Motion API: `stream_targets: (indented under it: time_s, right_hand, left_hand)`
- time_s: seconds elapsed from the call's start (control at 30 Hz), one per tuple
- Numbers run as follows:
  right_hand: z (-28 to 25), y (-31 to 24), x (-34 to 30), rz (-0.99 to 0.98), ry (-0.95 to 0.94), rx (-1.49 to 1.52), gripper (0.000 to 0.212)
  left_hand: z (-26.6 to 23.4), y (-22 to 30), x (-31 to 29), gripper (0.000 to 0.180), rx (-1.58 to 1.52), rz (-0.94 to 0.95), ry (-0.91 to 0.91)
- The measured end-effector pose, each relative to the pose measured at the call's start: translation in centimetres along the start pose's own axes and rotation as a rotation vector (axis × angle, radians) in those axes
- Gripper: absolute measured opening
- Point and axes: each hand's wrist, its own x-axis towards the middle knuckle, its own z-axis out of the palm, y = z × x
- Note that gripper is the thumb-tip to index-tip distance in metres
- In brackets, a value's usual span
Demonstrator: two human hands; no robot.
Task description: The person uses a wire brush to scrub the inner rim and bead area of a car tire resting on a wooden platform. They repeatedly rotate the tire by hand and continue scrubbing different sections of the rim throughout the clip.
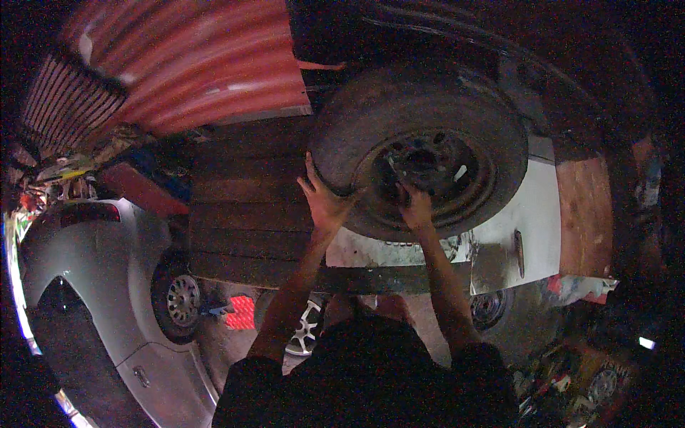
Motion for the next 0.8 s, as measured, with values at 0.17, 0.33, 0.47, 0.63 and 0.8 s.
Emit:
stream_targets:
  time_s: [0.17, 0.33, 0.47, 0.63, 0.8]
  right_hand:
    - [-1.6, -4.6, -2.0, 0.105, -0.076, -0.11, 0.043]
    - [-2.2, -4.7, 0.7, 0.135, -0.01, 0.013, 0.037]
    - [1.4, -0.5, -2.8, 0.17, -0.122, -0.089, 0.033]
    - [1.1, -2.6, -3.9, 0.145, 0.151, 0.22, 0.035]
    - [-1.8, -3.0, -1.7, 0.183, 0.148, 0.082, 0.038]
  left_hand:
    - [-0.6, 0.1, -0.1, 0.148, -0.018, -0.081, -0.036]
    - [-0.7, -0.5, 0.2, 0.148, -0.047, 0.054, 0.016]
    - [-0.4, -0.1, 0.4, 0.147, 0.002, 0.018, -0.006]
    - [-0.2, -0.3, -0.2, 0.147, -0.077, -0.011, 0.011]
    - [-0.6, -0.2, 0.2, 0.148, -0.074, -0.071, 0.004]
